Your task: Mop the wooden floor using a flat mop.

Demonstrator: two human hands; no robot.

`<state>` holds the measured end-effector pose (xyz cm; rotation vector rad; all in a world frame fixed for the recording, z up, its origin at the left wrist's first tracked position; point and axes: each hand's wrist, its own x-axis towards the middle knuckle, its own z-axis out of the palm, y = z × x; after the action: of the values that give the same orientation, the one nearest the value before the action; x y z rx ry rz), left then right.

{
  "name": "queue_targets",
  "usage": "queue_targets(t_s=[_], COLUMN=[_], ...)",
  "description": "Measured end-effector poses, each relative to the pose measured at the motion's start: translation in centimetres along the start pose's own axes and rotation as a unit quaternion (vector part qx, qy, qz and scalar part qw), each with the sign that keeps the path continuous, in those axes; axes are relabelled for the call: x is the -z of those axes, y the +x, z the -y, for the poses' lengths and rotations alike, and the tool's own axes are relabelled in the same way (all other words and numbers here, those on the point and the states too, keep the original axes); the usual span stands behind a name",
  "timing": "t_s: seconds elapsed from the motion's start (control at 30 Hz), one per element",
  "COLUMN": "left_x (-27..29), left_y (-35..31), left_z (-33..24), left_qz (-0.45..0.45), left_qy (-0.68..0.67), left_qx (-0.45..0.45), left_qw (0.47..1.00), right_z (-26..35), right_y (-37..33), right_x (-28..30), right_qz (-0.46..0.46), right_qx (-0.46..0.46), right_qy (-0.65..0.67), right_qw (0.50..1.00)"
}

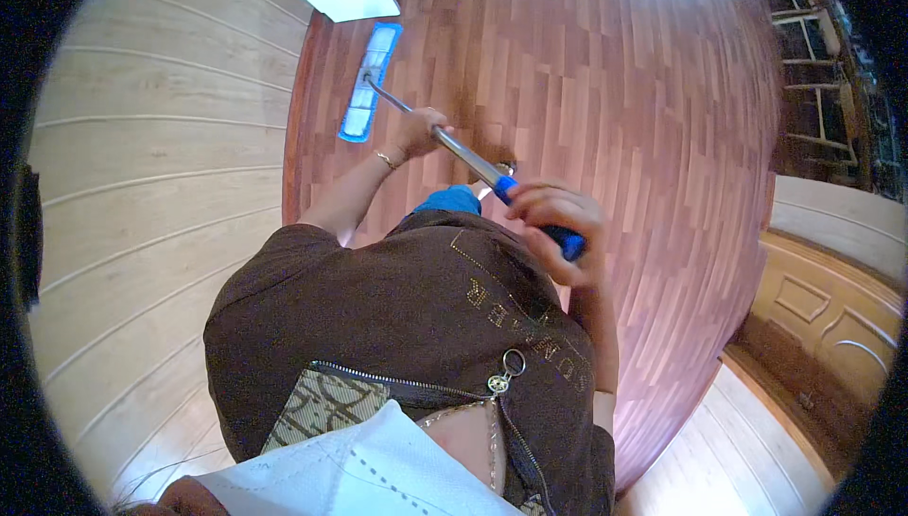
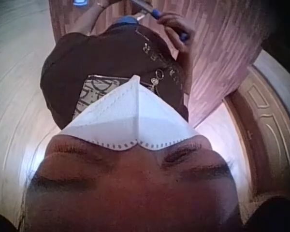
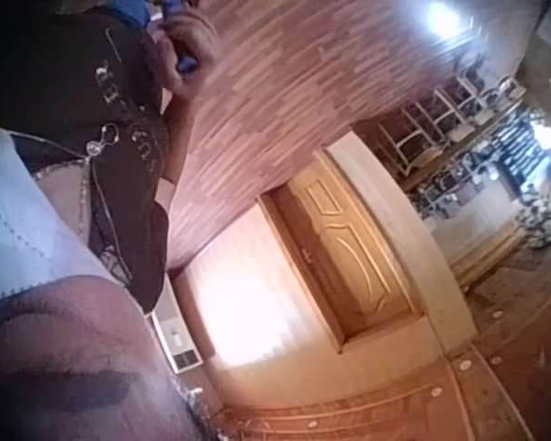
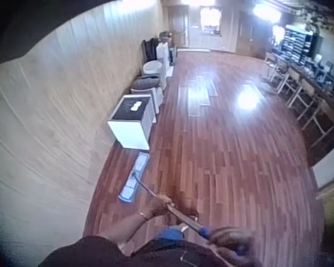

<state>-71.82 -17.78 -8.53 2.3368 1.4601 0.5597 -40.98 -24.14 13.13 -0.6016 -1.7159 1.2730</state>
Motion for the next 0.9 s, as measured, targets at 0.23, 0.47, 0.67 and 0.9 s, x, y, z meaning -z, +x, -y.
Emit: queue_targets(t_s=[0.23, 0.47, 0.67, 0.9], left_x=[0.8, 0.0, -1.0, -0.8], left_y=[-3.7, -6.3, -3.8, 1.1], left_z=[6.6, 5.0, 0.2, -5.6], left_qz=[-0.037, -0.104, -0.156, -0.145], left_qy=[0.030, 0.033, -0.057, -0.146], left_qx=[0.091, 0.148, 0.109, 0.010], left_qw=[0.995, 0.983, 0.980, 0.979], right_z=[-4.9, -3.8, 3.0, 8.6], right_y=[2.0, 2.2, 3.4, 3.1], right_x=[-4.3, -4.0, -0.7, -0.3], right_qz=[0.127, 0.137, 0.134, 0.155], right_qx=[0.003, 0.023, 0.028, 0.113], right_qy=[-0.059, -0.057, -0.119, -0.188], right_qw=[0.990, 0.989, 0.983, 0.963])
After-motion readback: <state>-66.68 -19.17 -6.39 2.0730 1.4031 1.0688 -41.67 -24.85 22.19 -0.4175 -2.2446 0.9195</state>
